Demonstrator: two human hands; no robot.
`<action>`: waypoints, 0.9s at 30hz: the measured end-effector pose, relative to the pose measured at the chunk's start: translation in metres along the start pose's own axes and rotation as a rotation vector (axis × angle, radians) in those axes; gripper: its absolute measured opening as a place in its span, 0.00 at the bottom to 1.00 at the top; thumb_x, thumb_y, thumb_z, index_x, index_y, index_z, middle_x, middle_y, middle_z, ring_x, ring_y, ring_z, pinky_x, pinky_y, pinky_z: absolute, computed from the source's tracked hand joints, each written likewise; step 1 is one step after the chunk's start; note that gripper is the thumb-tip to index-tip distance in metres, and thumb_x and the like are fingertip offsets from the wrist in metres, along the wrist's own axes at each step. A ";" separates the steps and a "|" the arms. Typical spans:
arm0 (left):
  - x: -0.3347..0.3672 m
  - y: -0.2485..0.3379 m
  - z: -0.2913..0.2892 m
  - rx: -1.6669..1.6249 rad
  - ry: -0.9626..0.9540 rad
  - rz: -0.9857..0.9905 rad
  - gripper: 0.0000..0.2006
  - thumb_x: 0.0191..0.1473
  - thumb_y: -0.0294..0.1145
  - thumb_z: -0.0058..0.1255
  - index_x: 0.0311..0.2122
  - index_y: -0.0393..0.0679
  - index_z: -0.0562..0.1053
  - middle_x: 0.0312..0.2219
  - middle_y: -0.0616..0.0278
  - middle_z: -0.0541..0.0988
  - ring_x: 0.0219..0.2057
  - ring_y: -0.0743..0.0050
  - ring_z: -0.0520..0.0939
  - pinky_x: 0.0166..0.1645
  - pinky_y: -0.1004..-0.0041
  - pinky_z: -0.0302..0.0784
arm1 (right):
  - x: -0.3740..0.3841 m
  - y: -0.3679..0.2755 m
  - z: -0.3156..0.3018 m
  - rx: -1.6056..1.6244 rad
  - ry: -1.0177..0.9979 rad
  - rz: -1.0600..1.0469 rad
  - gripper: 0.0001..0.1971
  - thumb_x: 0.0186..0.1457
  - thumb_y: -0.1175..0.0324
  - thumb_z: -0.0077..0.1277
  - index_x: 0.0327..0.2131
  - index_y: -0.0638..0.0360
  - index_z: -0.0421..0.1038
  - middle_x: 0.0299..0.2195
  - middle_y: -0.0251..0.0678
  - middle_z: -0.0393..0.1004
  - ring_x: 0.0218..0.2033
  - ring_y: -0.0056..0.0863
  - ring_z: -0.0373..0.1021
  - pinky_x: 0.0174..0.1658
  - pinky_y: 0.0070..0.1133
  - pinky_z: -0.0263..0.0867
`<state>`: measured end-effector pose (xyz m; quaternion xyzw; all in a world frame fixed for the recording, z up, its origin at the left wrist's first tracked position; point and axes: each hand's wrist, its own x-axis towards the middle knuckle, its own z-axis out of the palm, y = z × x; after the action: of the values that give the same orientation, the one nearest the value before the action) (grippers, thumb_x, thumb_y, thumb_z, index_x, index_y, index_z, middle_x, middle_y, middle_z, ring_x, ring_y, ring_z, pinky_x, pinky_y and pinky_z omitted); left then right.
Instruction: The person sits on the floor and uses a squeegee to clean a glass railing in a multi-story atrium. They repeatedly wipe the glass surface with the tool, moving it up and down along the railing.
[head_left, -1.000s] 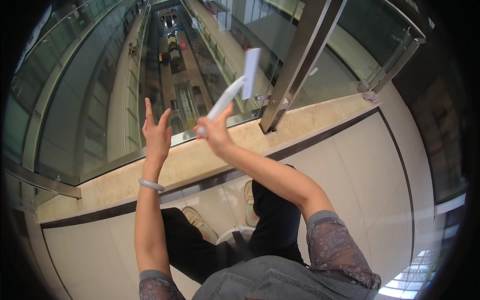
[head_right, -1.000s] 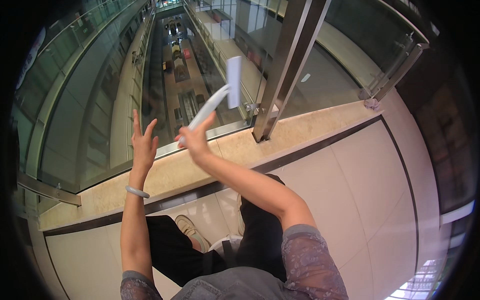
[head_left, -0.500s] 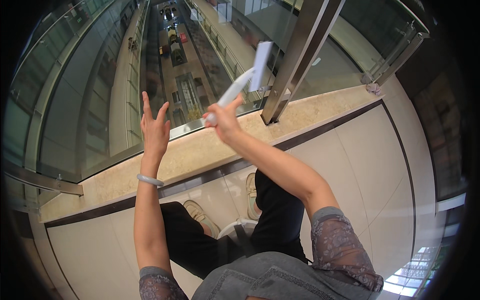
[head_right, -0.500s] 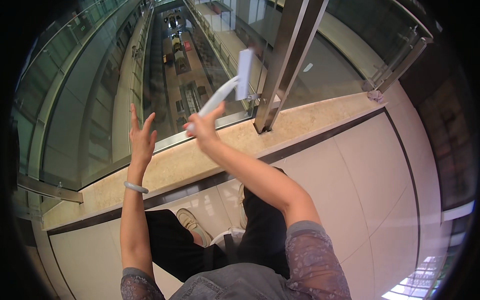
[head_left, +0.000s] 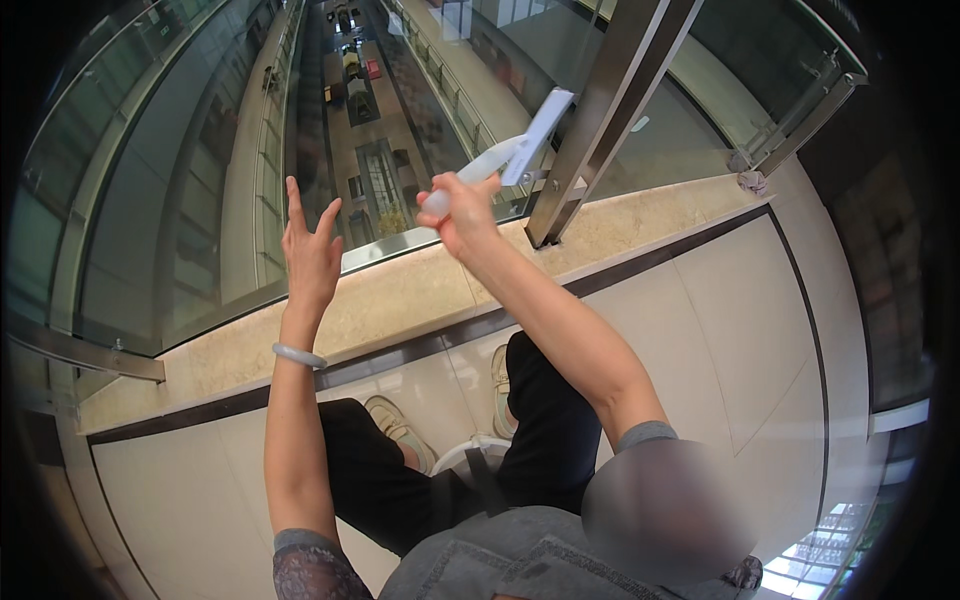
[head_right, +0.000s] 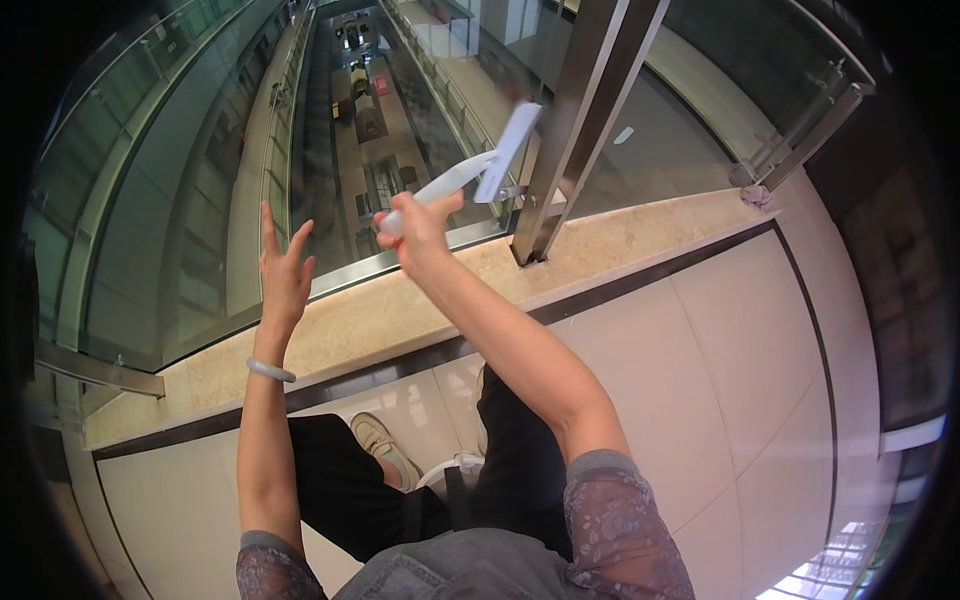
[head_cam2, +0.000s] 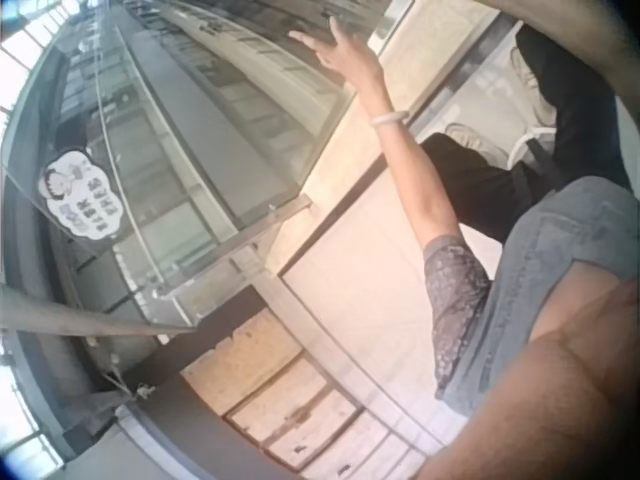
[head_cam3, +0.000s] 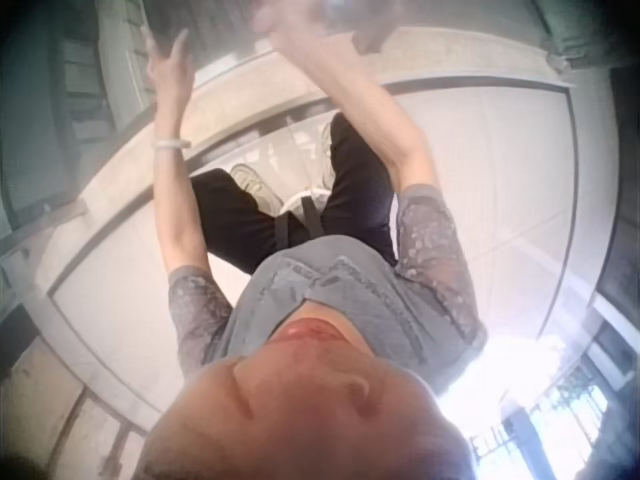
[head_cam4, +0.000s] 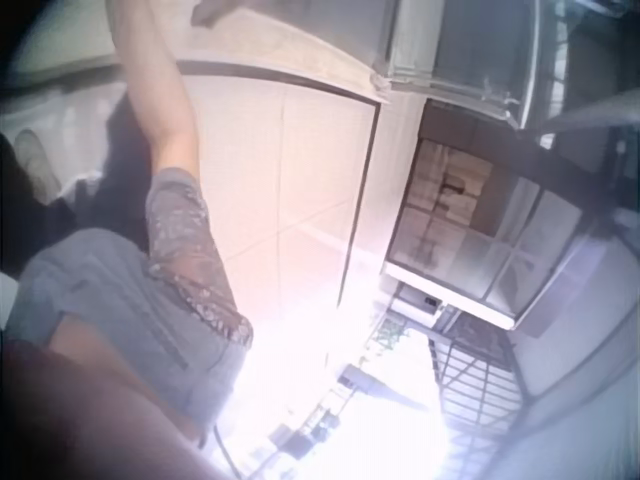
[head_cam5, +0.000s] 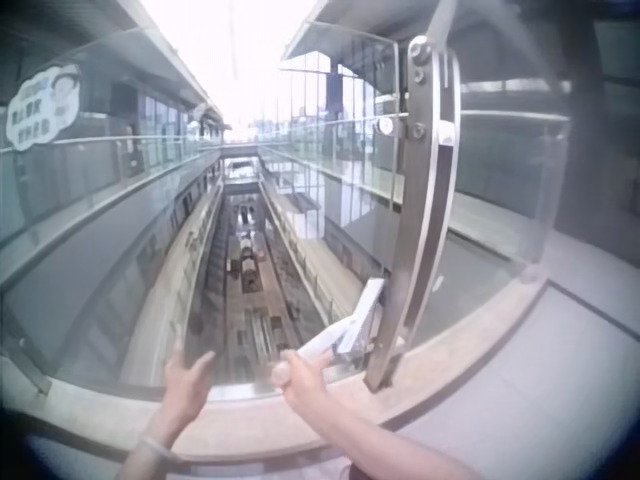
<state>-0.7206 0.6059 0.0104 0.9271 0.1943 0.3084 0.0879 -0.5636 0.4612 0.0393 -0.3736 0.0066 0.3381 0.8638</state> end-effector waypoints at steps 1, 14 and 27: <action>-0.001 0.000 0.000 0.002 0.004 -0.005 0.27 0.44 0.18 0.54 0.53 0.50 0.70 0.67 0.51 0.38 0.61 0.45 0.60 0.59 0.56 0.60 | -0.011 0.008 0.005 0.004 -0.049 0.015 0.29 0.51 0.79 0.49 0.46 0.41 0.41 0.36 0.41 0.62 0.29 0.34 0.68 0.19 0.25 0.58; -0.001 0.003 -0.003 -0.031 -0.046 -0.019 0.27 0.47 0.19 0.52 0.55 0.49 0.68 0.66 0.52 0.43 0.65 0.52 0.52 0.63 0.52 0.51 | 0.012 -0.015 0.000 -0.046 0.007 0.031 0.25 0.51 0.77 0.49 0.44 0.48 0.44 0.34 0.42 0.63 0.29 0.33 0.71 0.16 0.22 0.61; 0.004 0.011 -0.007 -0.104 0.060 -0.010 0.27 0.47 0.20 0.53 0.56 0.48 0.66 0.65 0.48 0.47 0.63 0.48 0.56 0.61 0.55 0.56 | -0.017 0.090 -0.025 -0.999 -0.251 -0.666 0.47 0.52 0.80 0.41 0.65 0.44 0.20 0.57 0.51 0.57 0.24 0.33 0.70 0.23 0.25 0.68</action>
<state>-0.7188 0.5978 0.0212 0.9105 0.1852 0.3454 0.1317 -0.6240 0.4793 -0.0322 -0.6728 -0.3716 0.0537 0.6375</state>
